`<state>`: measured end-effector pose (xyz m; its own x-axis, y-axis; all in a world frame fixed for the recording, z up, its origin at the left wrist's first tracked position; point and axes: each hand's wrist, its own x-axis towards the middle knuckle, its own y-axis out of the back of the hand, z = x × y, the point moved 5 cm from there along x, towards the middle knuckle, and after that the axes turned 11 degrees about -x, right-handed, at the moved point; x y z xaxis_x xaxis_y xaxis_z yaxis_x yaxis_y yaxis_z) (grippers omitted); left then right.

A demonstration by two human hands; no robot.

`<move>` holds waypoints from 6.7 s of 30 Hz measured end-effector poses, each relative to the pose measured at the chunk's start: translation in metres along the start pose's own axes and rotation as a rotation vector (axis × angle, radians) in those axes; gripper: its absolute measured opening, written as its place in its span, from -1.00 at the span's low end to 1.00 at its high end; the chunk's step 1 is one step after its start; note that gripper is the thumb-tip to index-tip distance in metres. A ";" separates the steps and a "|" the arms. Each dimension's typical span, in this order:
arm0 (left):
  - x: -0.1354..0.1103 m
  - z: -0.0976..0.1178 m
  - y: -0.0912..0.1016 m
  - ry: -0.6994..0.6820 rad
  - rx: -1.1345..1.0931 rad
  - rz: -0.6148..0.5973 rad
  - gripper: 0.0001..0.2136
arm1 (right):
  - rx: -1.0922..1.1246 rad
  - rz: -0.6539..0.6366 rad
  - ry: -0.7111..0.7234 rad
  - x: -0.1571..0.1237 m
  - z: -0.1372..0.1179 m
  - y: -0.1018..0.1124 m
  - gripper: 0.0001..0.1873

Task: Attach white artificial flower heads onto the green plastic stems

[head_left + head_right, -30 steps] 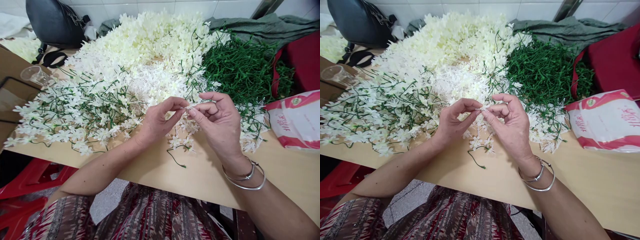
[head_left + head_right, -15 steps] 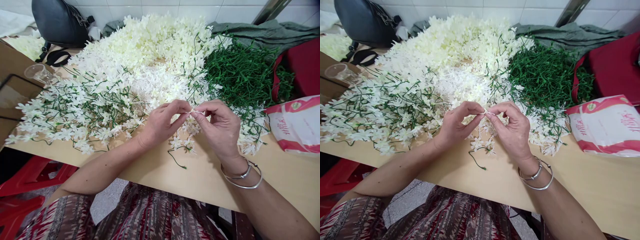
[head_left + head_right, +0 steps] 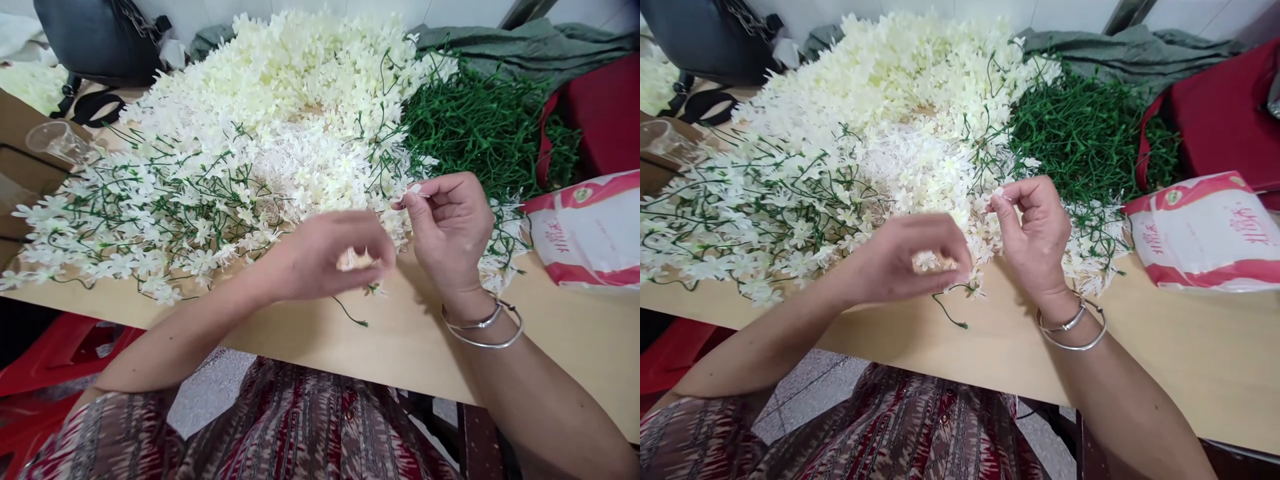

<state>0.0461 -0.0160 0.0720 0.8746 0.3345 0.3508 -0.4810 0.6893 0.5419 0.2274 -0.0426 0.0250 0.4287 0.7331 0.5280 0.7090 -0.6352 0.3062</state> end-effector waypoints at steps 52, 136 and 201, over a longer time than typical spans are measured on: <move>-0.036 -0.056 -0.001 0.145 -0.087 0.613 -0.91 | 0.427 -0.633 -0.502 -0.020 0.010 -0.035 -0.75; -0.039 -0.080 -0.020 0.383 -0.681 0.573 -0.80 | 0.372 -0.596 -0.526 -0.026 0.009 -0.057 -0.64; -0.040 -0.083 -0.023 0.415 -0.599 0.672 -0.76 | 0.257 -0.522 -0.353 -0.025 0.016 -0.052 -0.71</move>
<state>0.0273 0.0081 -0.0179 0.4386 0.8945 0.0865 -0.8746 0.4470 -0.1877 0.1887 -0.0240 -0.0168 0.1206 0.9910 0.0584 0.9645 -0.1308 0.2292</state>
